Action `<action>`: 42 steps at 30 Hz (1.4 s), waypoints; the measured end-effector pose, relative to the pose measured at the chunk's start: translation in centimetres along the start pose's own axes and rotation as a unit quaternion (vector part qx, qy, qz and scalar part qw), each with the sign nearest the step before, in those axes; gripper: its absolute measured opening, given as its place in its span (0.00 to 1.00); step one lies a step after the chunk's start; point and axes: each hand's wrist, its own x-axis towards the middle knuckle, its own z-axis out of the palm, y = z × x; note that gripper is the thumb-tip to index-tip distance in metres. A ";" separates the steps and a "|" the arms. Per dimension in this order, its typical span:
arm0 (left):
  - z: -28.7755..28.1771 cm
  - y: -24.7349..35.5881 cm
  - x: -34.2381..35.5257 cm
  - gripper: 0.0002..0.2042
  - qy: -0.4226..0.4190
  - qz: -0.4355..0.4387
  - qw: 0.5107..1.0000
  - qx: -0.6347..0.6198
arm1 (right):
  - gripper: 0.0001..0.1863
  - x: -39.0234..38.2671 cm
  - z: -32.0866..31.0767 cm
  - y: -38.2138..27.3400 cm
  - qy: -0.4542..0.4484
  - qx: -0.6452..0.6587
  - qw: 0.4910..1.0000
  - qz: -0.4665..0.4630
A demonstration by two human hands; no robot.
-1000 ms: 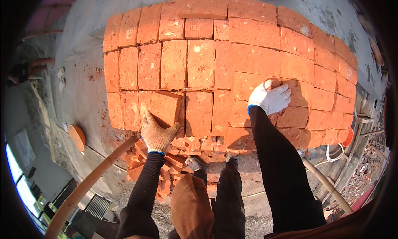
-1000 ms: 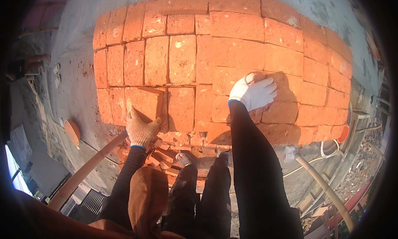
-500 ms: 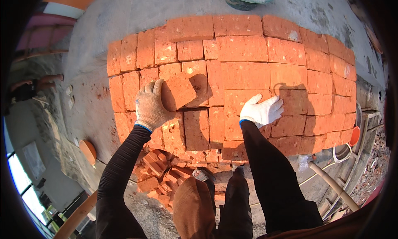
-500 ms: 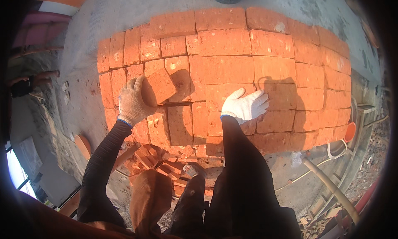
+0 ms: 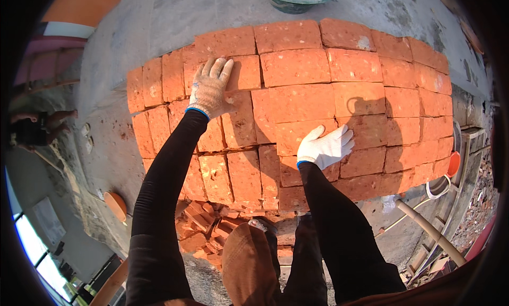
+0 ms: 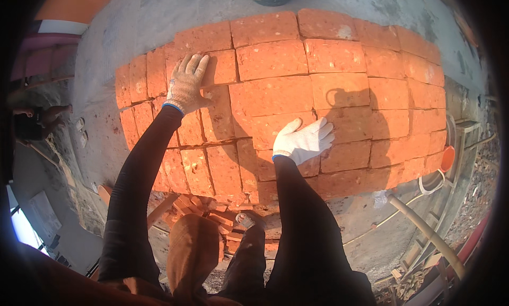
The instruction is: The person carries a bundle of red bricks from a large pile, walks through a gate into a construction yard, and drops them. Then the person repeatedly picks individual bricks from a loose pile and places them onto a growing neat stack, aligning each brick by hand.
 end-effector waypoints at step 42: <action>11.5 38.6 -42.1 0.14 0.248 -0.122 0.547 -0.790 | 0.35 -1.1 4.7 2.4 0.049 -0.053 0.997 0.019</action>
